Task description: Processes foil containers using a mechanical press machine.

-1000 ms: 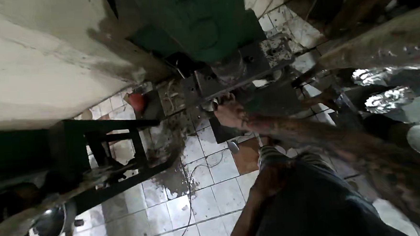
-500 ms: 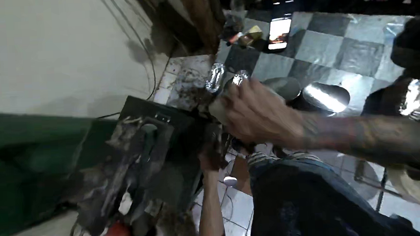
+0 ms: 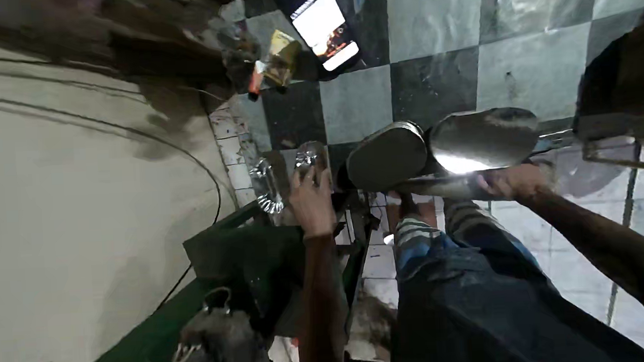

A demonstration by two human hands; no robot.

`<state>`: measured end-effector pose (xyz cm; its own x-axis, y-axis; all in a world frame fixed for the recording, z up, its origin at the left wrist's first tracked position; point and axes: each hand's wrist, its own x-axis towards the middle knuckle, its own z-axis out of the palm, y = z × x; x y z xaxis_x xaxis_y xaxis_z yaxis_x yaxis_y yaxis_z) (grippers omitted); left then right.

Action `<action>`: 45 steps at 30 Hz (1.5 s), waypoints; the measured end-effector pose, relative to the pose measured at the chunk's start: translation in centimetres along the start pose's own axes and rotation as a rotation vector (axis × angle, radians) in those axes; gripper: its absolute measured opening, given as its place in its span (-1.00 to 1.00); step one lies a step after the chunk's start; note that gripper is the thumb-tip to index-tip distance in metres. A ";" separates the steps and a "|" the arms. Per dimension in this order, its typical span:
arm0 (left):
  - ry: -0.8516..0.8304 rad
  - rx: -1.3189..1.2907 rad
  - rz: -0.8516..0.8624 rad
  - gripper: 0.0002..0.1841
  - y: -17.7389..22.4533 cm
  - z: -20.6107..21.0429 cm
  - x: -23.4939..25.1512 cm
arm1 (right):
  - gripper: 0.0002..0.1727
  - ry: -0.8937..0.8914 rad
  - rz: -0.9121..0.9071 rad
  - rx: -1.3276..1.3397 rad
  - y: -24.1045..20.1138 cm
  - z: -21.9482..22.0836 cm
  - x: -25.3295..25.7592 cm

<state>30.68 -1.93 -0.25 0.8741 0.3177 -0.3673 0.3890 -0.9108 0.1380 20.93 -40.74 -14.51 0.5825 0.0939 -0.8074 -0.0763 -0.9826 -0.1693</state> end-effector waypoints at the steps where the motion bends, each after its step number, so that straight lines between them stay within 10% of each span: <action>1: 0.001 0.051 -0.003 -0.51 0.3 0.0 0.2 | -0.29 -0.052 0.027 0.047 0.3 0.1 0.5; 4: -0.013 0.102 0.119 -0.44 1.3 -1.0 -1.4 | -0.36 -0.083 0.049 0.120 0.3 0.9 0.3; 9: 0.039 -0.126 0.964 -0.67 6.6 0.7 -2.8 | -0.30 0.000 0.031 0.003 -1.6 -1.0 -1.3; 13: -0.159 -0.119 1.034 -0.67 7.6 1.5 -1.1 | -0.60 0.010 -0.116 0.176 -5.9 -5.9 -5.9; 16: -0.299 -0.206 1.079 -0.82 7.0 -0.6 0.5 | -0.74 0.398 -0.418 0.387 -9.5 -11.3 -11.5; 19: -0.410 -0.177 1.011 -0.83 7.0 -2.4 0.9 | -0.53 0.665 -0.512 0.238 -8.9 -13.9 -9.9; 29: -0.195 -0.012 1.043 -0.50 7.6 1.0 -0.4 | -0.55 0.036 -0.691 0.111 -5.3 -22.1 -3.6; 34: 0.098 -0.029 1.092 -0.61 6.8 2.5 -2.7 | -0.58 0.444 -0.679 -0.009 -5.7 -15.7 -5.6; 39: -0.049 -0.923 0.576 -0.75 6.4 -2.2 -11.3 | -0.63 0.917 -0.601 0.452 -9.6 -13.0 -13.4; 45: -0.473 -1.672 0.163 -0.76 7.0 1.1 -15.8 | -0.70 0.466 -0.560 1.393 -14.0 -10.6 -17.4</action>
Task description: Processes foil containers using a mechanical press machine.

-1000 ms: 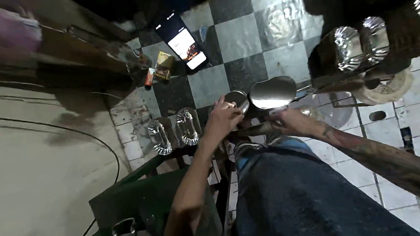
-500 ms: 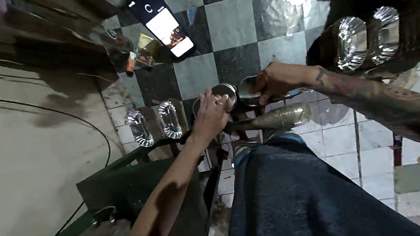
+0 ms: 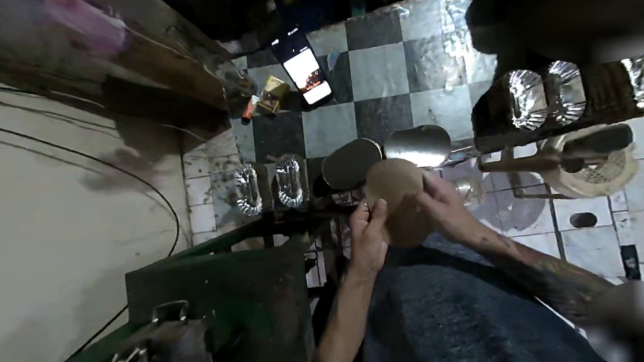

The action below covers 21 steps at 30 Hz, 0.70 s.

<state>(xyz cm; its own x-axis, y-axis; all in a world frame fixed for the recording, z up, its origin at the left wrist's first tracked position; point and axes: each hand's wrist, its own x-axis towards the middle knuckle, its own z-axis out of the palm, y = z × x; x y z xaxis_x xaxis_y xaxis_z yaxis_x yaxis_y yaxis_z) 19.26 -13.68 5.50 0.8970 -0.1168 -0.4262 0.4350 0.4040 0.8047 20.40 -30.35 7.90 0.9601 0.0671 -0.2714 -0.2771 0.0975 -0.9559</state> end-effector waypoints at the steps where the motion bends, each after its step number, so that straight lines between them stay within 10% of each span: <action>1: -0.001 -0.118 -0.057 -0.78 0.3 0.4 -1.0 | -0.74 -0.062 0.117 0.138 -0.4 -0.4 -0.2; 5: -0.053 -0.237 -0.210 -0.81 -3.5 -0.6 -1.0 | -0.78 -0.256 0.269 0.333 1.2 -2.6 -0.4; 12: -0.525 1.362 -0.284 -0.43 -16.7 0.8 9.4 | -0.71 -0.676 0.313 -0.951 6.6 -9.0 -3.2; 17: -0.521 1.242 -0.399 -0.39 -19.3 6.5 13.2 | -0.60 -0.891 0.439 -1.053 5.0 -9.5 -6.3; 21: -0.364 1.152 -0.164 -0.51 -11.4 3.6 7.9 | -0.53 -1.059 0.396 -1.091 3.6 -9.5 -5.2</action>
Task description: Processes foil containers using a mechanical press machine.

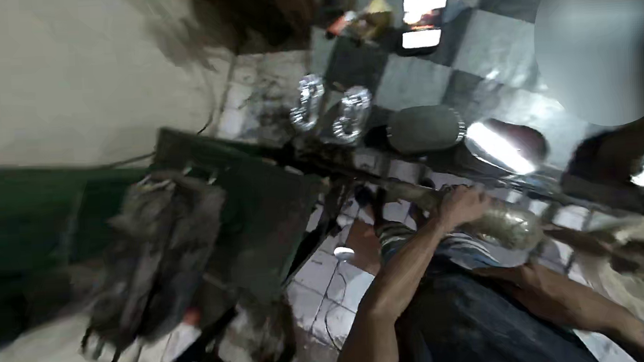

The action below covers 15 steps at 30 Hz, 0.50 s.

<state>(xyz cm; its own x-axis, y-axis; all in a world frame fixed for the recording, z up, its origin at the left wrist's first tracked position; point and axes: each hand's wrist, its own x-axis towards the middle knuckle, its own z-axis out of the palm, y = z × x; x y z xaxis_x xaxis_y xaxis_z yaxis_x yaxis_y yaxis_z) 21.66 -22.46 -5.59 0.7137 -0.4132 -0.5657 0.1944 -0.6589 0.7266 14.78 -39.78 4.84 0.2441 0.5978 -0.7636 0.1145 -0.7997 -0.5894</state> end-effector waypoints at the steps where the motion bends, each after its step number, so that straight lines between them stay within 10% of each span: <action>1: 0.147 -0.011 0.014 -0.54 0.2 -1.8 -3.2 | -0.52 -0.002 -0.015 -0.039 0.0 -0.2 0.1; 10: 1.550 -0.589 0.255 -0.42 -5.9 -16.1 -21.0 | -0.51 0.310 -0.495 -0.413 -12.7 -3.2 7.6; 15: 1.688 -0.605 0.264 -0.42 -9.7 -24.1 -23.9 | -0.51 0.361 -0.607 -0.486 -20.8 -2.8 10.7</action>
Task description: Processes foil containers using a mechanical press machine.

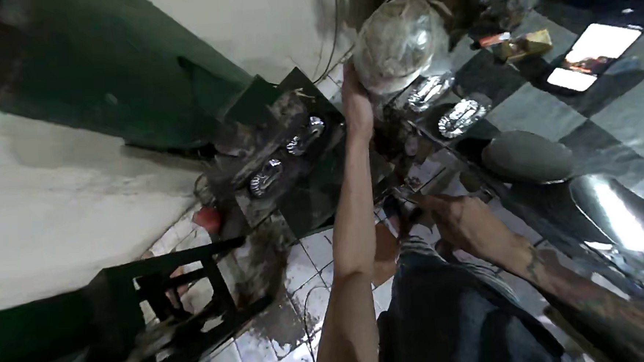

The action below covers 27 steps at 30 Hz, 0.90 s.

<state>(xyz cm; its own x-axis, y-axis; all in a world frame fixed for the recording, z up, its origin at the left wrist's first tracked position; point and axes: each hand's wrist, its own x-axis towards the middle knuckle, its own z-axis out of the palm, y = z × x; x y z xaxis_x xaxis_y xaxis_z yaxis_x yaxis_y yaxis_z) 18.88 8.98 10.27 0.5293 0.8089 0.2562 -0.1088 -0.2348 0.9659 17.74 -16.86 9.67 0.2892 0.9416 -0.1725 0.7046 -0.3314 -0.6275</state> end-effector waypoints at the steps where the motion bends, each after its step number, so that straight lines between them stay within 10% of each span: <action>1: -0.014 0.075 -0.037 -0.39 0.3 -0.9 0.5 | -0.50 -0.002 -0.011 -0.012 -0.5 0.3 1.1; 9: -0.150 1.138 -0.312 -0.47 -6.2 -15.2 -4.8 | -0.47 -0.403 0.093 -0.157 -4.5 3.4 9.4; 13: -0.240 1.147 -0.444 -0.73 -0.4 -22.1 -7.6 | -0.48 0.007 -0.318 -0.342 -6.7 7.1 13.6; 17: -0.382 1.159 -0.477 -0.85 -5.2 -30.8 -9.9 | -0.46 0.176 -0.617 -0.461 -7.2 8.8 22.6; 21: -0.125 1.128 -0.198 -0.74 -2.8 -28.8 -15.7 | -0.38 -0.023 -0.410 -0.508 -10.8 12.2 27.5; 27: -0.607 0.507 -0.583 -0.68 -4.3 -19.3 -26.2 | -0.40 -0.423 -0.223 -0.275 -23.9 20.6 27.1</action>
<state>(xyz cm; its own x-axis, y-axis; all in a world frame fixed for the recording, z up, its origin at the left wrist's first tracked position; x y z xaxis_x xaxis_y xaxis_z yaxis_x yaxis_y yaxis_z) -10.77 -0.77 0.10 0.7431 0.4903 -0.4554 0.6060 -0.2047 0.7687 -4.62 17.85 4.37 -0.1326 0.9140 -0.3835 0.8785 -0.0708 -0.4725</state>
